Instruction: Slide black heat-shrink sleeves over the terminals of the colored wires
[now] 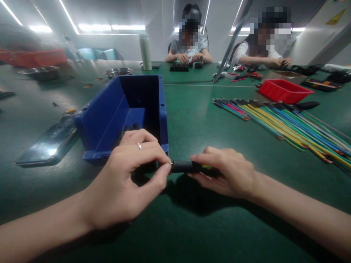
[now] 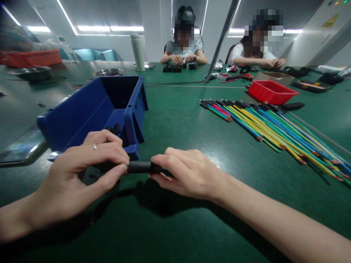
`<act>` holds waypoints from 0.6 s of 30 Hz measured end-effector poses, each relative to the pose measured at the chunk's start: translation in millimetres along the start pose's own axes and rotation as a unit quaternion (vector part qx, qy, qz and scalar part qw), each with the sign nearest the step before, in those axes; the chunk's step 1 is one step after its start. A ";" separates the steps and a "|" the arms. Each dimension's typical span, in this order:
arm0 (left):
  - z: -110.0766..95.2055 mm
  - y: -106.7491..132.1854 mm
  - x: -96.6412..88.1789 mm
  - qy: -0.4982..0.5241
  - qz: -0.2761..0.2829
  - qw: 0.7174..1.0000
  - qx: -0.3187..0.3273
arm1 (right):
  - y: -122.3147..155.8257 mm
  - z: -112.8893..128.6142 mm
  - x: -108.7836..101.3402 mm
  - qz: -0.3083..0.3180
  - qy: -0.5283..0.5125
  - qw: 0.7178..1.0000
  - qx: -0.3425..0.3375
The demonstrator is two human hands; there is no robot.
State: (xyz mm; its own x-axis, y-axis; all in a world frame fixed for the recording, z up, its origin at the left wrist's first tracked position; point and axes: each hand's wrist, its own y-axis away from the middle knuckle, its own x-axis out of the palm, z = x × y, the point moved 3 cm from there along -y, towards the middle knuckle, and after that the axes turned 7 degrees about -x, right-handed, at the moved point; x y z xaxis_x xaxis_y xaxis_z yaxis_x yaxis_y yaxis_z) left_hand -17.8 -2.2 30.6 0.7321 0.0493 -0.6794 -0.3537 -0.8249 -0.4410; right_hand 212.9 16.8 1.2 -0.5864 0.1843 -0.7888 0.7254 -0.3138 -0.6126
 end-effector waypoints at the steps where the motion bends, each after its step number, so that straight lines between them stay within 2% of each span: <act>1: -0.3 -0.1 -0.4 -0.003 -0.001 1.000 -0.002 | 0.4 -0.4 0.5 -0.005 -0.004 1.000 0.003; 6: -2.9 -2.0 -2.6 -0.019 -0.015 1.000 -0.005 | -1.4 -4.1 -3.1 -0.069 0.003 0.998 0.001; 11: -4.6 -3.2 -2.7 -0.014 -0.045 0.999 -0.007 | -3.3 -11.4 -5.2 -0.075 0.016 0.995 0.057; 18: -1.5 -1.4 -1.3 -0.058 -0.023 0.996 -0.063 | -1.3 -16.6 -3.5 -0.085 -0.039 0.990 0.103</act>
State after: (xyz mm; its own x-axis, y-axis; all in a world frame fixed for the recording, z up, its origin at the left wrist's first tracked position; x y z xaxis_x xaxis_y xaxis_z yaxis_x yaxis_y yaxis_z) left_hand -17.4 -2.0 32.9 0.6708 0.1483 -0.7266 -0.2397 -0.8838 -0.4017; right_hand 220.0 32.0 3.9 -0.7259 0.1816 -0.6634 0.5293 -0.4684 -0.7074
